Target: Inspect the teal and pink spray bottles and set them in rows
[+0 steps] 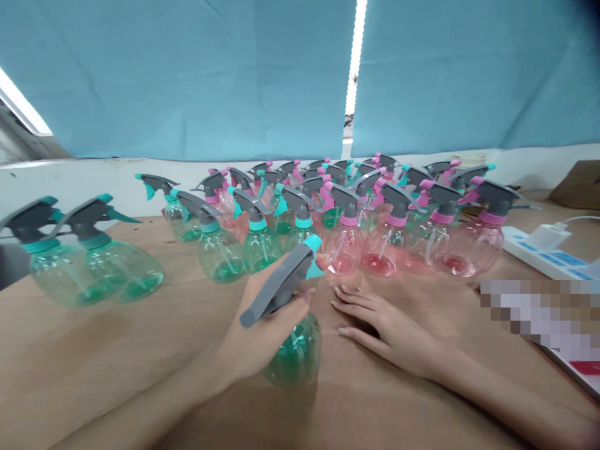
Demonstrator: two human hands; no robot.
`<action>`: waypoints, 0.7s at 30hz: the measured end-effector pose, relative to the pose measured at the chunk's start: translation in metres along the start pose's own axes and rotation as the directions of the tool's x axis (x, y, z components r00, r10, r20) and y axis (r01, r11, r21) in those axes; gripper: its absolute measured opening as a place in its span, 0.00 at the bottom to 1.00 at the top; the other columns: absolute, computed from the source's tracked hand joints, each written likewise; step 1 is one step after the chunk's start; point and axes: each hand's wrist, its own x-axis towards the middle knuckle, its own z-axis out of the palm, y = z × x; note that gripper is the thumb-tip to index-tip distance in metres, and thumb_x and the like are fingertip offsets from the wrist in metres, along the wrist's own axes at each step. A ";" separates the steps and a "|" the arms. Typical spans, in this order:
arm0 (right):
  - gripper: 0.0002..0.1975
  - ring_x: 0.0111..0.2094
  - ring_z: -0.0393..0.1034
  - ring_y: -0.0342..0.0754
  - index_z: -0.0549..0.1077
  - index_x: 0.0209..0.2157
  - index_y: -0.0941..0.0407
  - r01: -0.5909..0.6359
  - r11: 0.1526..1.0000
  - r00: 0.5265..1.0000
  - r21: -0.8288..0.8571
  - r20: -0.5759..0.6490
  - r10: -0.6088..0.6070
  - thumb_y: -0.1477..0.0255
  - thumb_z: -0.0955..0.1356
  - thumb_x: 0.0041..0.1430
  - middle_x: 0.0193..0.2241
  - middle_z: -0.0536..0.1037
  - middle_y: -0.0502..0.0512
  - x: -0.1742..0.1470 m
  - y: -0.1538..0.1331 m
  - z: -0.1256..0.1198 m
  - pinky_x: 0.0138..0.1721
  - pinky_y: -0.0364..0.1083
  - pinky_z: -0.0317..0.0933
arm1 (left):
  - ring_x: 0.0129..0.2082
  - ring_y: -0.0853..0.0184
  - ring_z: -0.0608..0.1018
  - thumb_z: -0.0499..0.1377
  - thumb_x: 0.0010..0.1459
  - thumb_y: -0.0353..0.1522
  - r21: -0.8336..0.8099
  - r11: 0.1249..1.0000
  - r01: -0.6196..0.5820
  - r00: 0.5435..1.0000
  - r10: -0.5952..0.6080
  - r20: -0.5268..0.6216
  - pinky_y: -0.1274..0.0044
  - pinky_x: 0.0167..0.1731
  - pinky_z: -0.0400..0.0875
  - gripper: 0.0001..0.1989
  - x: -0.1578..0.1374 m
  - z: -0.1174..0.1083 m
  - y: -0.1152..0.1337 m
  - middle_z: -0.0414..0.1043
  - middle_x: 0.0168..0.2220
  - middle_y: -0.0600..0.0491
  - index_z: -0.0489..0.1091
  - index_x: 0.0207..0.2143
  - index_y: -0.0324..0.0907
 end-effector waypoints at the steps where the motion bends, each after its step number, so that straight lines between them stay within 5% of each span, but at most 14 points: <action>1: 0.29 0.65 0.52 0.54 0.62 0.63 0.53 0.001 1.000 1.000 0.002 -0.001 -0.001 0.54 0.60 0.67 0.64 0.61 0.54 0.000 0.000 0.000 0.64 0.58 0.52 | 0.19 0.72 0.60 0.55 0.51 0.30 0.003 1.000 -0.003 1.000 0.003 -0.003 0.78 0.22 0.57 0.04 0.000 0.000 0.000 0.59 0.23 0.62 0.61 0.31 0.46; 21: 0.28 0.65 0.53 0.54 0.63 0.62 0.53 -0.003 1.000 1.000 0.015 -0.020 0.004 0.54 0.61 0.66 0.64 0.61 0.54 -0.001 0.001 0.001 0.64 0.57 0.52 | 0.18 0.71 0.61 0.53 0.51 0.31 0.086 0.996 -0.014 1.000 0.016 -0.015 0.77 0.20 0.57 0.02 -0.001 -0.005 0.009 0.55 0.19 0.62 0.64 0.30 0.46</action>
